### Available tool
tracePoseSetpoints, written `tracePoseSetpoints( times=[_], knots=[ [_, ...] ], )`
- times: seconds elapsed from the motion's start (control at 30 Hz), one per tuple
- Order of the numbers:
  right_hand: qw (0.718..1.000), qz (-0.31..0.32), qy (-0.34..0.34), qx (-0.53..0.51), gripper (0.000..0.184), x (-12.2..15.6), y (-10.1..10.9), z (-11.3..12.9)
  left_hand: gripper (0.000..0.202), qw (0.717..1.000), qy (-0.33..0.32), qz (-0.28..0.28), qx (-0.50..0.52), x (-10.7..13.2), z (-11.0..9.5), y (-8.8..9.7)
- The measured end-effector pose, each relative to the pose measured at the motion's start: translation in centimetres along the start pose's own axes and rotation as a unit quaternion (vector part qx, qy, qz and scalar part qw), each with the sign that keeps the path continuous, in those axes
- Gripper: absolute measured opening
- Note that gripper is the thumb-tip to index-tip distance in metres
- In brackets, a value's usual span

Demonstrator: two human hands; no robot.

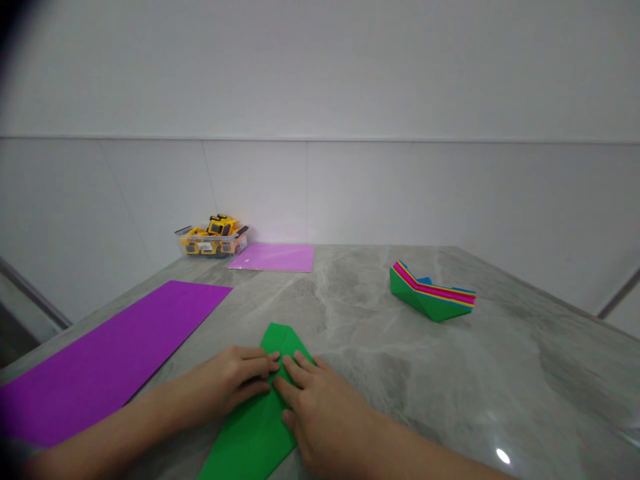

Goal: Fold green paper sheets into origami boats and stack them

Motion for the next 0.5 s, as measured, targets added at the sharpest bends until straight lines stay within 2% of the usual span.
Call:
tracePoseSetpoints(
  times=[0.1,0.23,0.37,0.5],
  knots=[
    [1.0,0.0,0.001,-0.003,0.054,0.0,0.0,0.1,0.035,0.999,0.034,0.005,-0.031,0.3,-0.1,-1.0],
    [1.0,-0.002,0.007,-0.009,0.054,0.0,0.0,0.2,0.054,0.99,0.091,0.038,-0.105,0.5,-0.1,-2.3],
    [1.0,-0.004,0.007,-0.013,0.052,0.0,-0.1,0.0,0.063,0.986,0.081,0.091,-0.117,0.1,-0.5,-2.1],
    [1.0,-0.008,0.004,-0.007,0.049,0.0,-0.1,-0.1,0.076,0.983,0.07,0.114,-0.125,-0.3,-0.1,-1.6]
  ],
)
Point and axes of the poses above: each hand's wrist, its own x-axis away from the middle knuckle, its own y-axis out of the back of the hand, z = x × y, the point moved 7 cm from there along -x, towards the middle knuckle, and after that the axes turned 2 degrees about -y, right-handed, at the moved point
